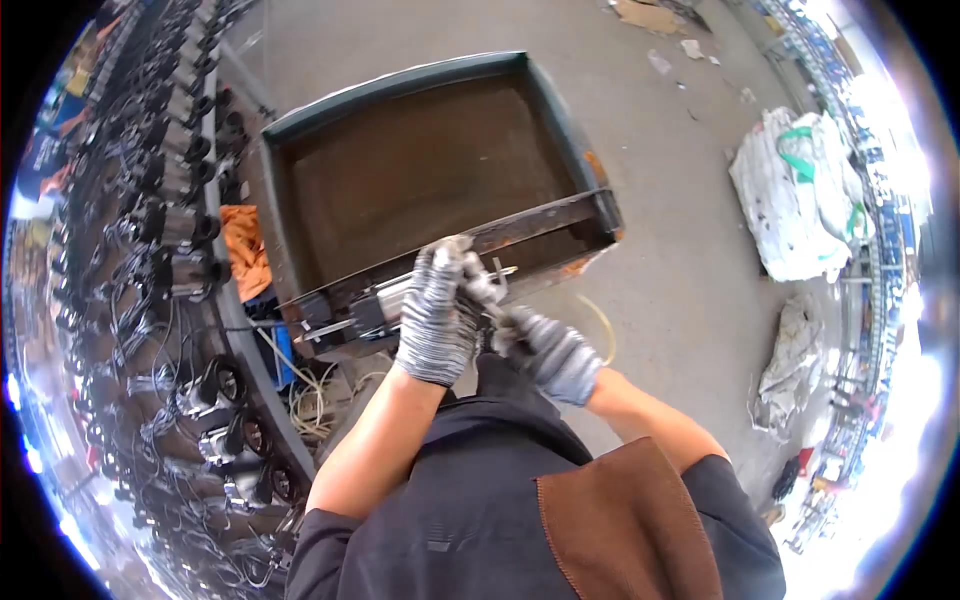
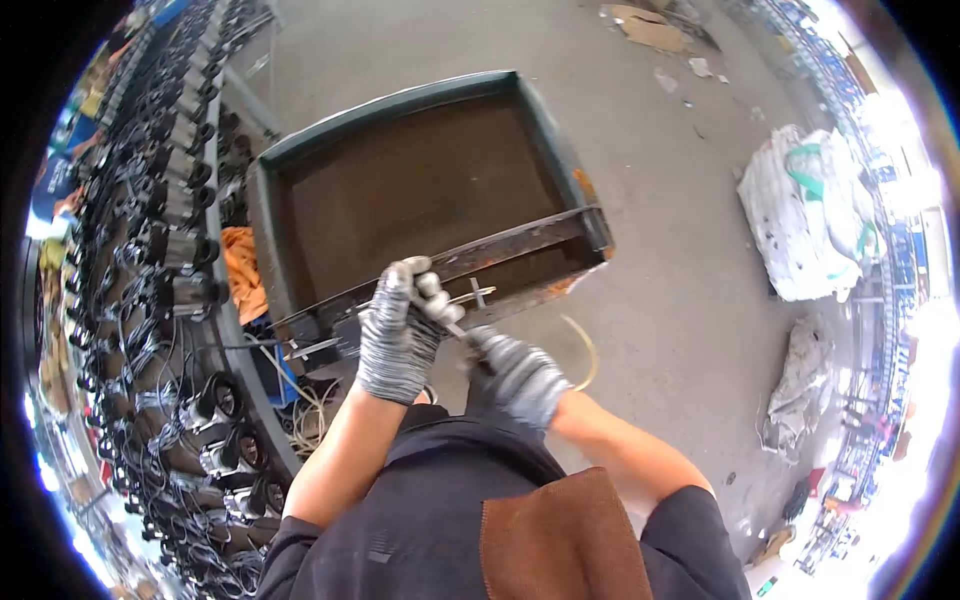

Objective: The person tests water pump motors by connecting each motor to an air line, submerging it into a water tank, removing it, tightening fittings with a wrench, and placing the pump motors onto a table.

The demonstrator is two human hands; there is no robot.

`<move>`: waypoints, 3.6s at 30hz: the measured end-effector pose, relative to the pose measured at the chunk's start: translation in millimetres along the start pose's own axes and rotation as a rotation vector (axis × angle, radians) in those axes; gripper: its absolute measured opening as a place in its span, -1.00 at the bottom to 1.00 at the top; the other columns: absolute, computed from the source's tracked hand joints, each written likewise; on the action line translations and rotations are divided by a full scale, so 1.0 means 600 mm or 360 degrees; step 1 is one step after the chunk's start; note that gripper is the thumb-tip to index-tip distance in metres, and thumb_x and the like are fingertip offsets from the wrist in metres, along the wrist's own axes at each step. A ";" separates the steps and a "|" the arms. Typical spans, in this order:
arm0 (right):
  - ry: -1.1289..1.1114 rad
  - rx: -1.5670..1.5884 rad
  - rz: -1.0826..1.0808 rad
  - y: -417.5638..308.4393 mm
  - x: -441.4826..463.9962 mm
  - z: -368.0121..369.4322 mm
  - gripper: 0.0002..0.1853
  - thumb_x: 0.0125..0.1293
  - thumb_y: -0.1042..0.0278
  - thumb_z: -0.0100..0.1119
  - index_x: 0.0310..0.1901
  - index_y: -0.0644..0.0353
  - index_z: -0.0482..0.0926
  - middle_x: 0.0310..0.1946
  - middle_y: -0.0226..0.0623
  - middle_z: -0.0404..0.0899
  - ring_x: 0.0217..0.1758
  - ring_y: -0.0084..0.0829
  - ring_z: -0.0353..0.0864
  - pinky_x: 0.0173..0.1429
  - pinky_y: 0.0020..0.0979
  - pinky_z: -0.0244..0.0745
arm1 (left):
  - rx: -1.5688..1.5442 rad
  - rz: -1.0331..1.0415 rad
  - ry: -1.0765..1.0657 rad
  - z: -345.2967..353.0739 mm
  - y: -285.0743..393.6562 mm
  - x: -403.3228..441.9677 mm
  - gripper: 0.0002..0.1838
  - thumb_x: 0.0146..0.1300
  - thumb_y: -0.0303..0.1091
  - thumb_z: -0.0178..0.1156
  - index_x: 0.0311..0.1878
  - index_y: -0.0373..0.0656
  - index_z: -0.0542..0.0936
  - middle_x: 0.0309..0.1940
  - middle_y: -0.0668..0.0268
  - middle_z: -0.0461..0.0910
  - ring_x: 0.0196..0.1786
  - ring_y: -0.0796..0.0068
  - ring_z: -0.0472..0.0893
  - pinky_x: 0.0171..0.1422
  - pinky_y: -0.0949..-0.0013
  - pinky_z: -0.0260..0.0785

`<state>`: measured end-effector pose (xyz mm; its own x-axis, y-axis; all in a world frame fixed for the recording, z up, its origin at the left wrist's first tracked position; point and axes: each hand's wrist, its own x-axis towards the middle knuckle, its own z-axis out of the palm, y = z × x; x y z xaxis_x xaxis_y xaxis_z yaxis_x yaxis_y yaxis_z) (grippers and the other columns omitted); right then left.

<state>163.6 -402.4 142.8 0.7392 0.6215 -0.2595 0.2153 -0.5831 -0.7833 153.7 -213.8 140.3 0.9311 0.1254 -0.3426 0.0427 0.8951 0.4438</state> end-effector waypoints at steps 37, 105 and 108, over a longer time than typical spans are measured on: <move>-0.0050 -0.0639 -0.0370 -0.025 0.213 0.058 -0.68 0.45 0.19 0.20 0.09 0.23 0.59 0.05 0.04 0.62 0.01 0.09 0.70 0.10 -0.03 0.64 | 0.4137 -0.0664 0.0858 -0.440 0.340 -0.093 -0.46 0.46 -0.18 0.09 0.48 0.01 0.47 0.55 0.26 0.39 0.68 0.14 0.16 0.70 -0.26 -0.11; -0.0324 -0.1590 0.0156 0.095 0.631 0.011 -0.75 0.30 0.18 0.29 -0.06 0.06 0.67 0.05 -0.11 0.67 0.15 -0.02 0.67 0.23 -0.09 0.59 | 0.3773 0.0470 0.0343 -0.411 0.284 0.133 -0.66 0.19 -0.11 0.16 -0.52 -0.15 0.71 -0.41 0.11 0.63 -0.23 0.11 0.64 -0.04 0.06 0.52; -0.0274 -0.1491 0.0162 0.095 0.640 0.030 -0.70 0.28 0.18 0.34 -0.01 0.08 0.64 0.10 -0.12 0.63 0.15 -0.01 0.67 0.20 -0.06 0.60 | 0.3719 0.0510 0.0371 -0.411 0.281 0.133 -0.65 0.22 -0.14 0.16 -0.55 -0.19 0.65 -0.42 0.05 0.60 -0.25 0.04 0.63 -0.05 0.00 0.52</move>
<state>448.0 -187.6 -11.4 0.6948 0.5694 -0.4393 0.6332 -0.7740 -0.0016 145.9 52.8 -16.6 0.9557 0.2839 -0.0775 0.2943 -0.9217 0.2526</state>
